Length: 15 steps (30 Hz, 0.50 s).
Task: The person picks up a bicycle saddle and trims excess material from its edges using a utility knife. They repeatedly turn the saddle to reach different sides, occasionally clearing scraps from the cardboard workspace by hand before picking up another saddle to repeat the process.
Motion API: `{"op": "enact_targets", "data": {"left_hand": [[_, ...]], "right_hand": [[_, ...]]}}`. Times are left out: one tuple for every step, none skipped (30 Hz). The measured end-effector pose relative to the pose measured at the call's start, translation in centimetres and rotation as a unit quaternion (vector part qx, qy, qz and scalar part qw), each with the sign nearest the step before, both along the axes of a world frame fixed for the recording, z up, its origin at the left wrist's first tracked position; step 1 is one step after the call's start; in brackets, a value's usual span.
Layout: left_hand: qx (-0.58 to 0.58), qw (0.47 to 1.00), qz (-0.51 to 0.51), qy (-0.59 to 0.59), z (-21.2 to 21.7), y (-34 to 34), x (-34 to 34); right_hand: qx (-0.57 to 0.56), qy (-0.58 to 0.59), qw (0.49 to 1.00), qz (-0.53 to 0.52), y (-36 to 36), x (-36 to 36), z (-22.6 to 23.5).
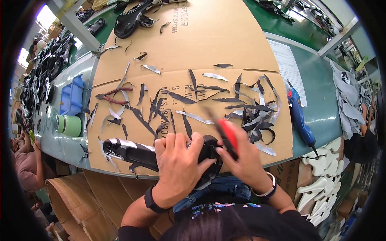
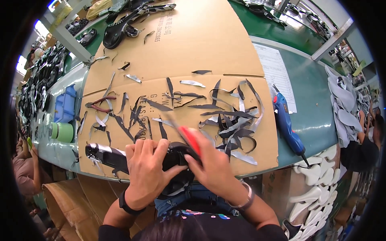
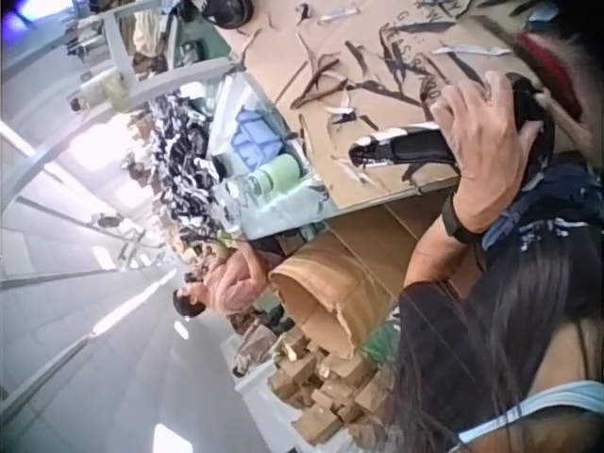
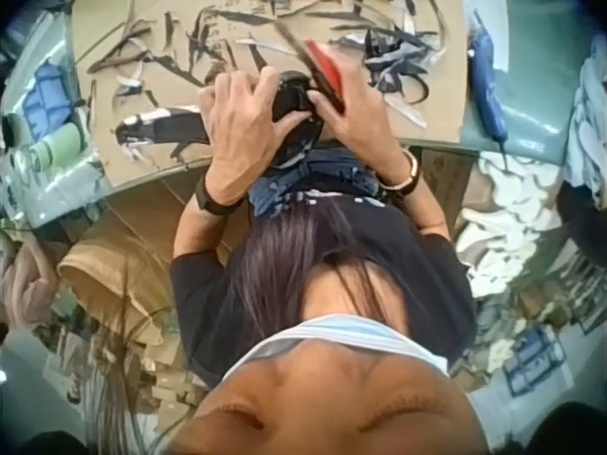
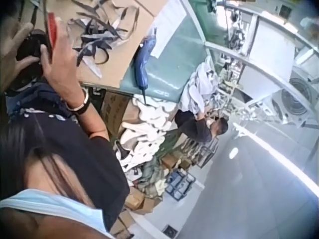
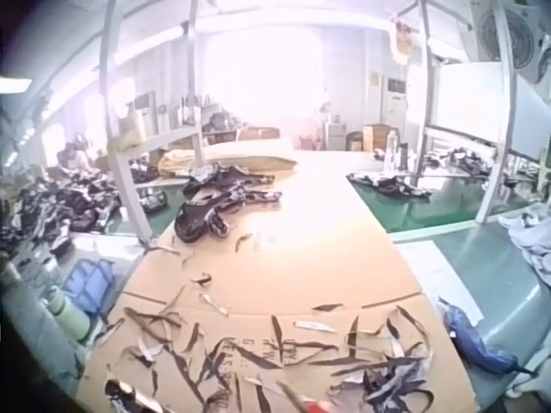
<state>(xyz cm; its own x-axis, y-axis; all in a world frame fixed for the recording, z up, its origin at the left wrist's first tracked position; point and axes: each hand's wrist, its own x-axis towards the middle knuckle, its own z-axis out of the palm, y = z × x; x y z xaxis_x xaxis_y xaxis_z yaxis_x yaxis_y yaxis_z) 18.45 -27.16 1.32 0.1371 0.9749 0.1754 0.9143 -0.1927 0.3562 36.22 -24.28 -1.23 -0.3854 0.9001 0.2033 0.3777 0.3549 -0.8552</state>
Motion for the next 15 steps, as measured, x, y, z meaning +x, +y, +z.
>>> {"op": "enact_targets", "data": {"left_hand": [[0.008,1.000,0.008,0.002,0.0,-0.1,0.1],[0.013,1.000,0.020,0.005,-0.2,-0.2,0.0],[0.014,0.999,0.028,-0.003,-0.5,-0.3,-0.2],[0.016,0.999,0.028,-0.003,-0.7,-0.4,-0.3],[0.010,0.999,0.045,-0.003,-0.8,-0.8,-0.4],[0.004,0.998,0.060,-0.003,-0.9,-1.0,-0.5],[0.002,0.998,0.062,-0.002,-1.0,-1.0,-0.5],[0.006,0.998,0.064,-0.001,-1.1,-0.9,-0.6],[0.010,0.998,0.066,-0.001,-1.1,-0.9,-0.6],[0.009,0.998,0.065,-0.001,-1.1,-0.9,-0.6],[0.005,0.998,0.064,-0.002,-1.1,-0.8,-0.6],[0.002,0.998,0.062,-0.002,-1.1,-0.7,-0.6],[0.003,0.998,0.058,-0.003,-1.2,-0.6,-0.6],[0.003,0.998,0.062,-0.004,-1.5,-0.5,-0.6],[0.003,0.998,0.064,-0.005,-1.9,-0.5,-0.6]], "right_hand": [[0.048,-0.032,0.998,0.037,0.6,-0.6,-0.1],[0.050,-0.030,0.998,0.038,0.9,-0.8,-0.4],[0.050,-0.041,0.997,0.047,1.1,-1.0,-0.7],[0.050,-0.052,0.996,0.055,1.3,-1.1,-0.8],[0.060,-0.040,0.995,0.069,1.3,-1.3,-0.7],[0.058,-0.038,0.995,0.071,1.3,-1.4,-0.6],[0.030,-0.027,0.997,0.073,1.4,-1.4,-0.5],[0.003,-0.017,0.997,0.072,1.5,-1.4,-0.4],[0.002,-0.017,0.997,0.072,1.7,-1.4,-0.4],[-0.015,-0.029,0.996,0.080,2.0,-1.4,-0.4],[-0.031,-0.041,0.995,0.087,2.3,-1.3,-0.4],[-0.030,-0.042,0.995,0.084,2.2,-1.5,-0.5],[0.023,-0.050,0.996,0.066,2.1,-1.9,-0.8],[0.076,-0.058,0.994,0.049,2.0,-2.1,-1.0],[0.076,-0.057,0.994,0.048,2.1,-2.0,-1.2]]}}
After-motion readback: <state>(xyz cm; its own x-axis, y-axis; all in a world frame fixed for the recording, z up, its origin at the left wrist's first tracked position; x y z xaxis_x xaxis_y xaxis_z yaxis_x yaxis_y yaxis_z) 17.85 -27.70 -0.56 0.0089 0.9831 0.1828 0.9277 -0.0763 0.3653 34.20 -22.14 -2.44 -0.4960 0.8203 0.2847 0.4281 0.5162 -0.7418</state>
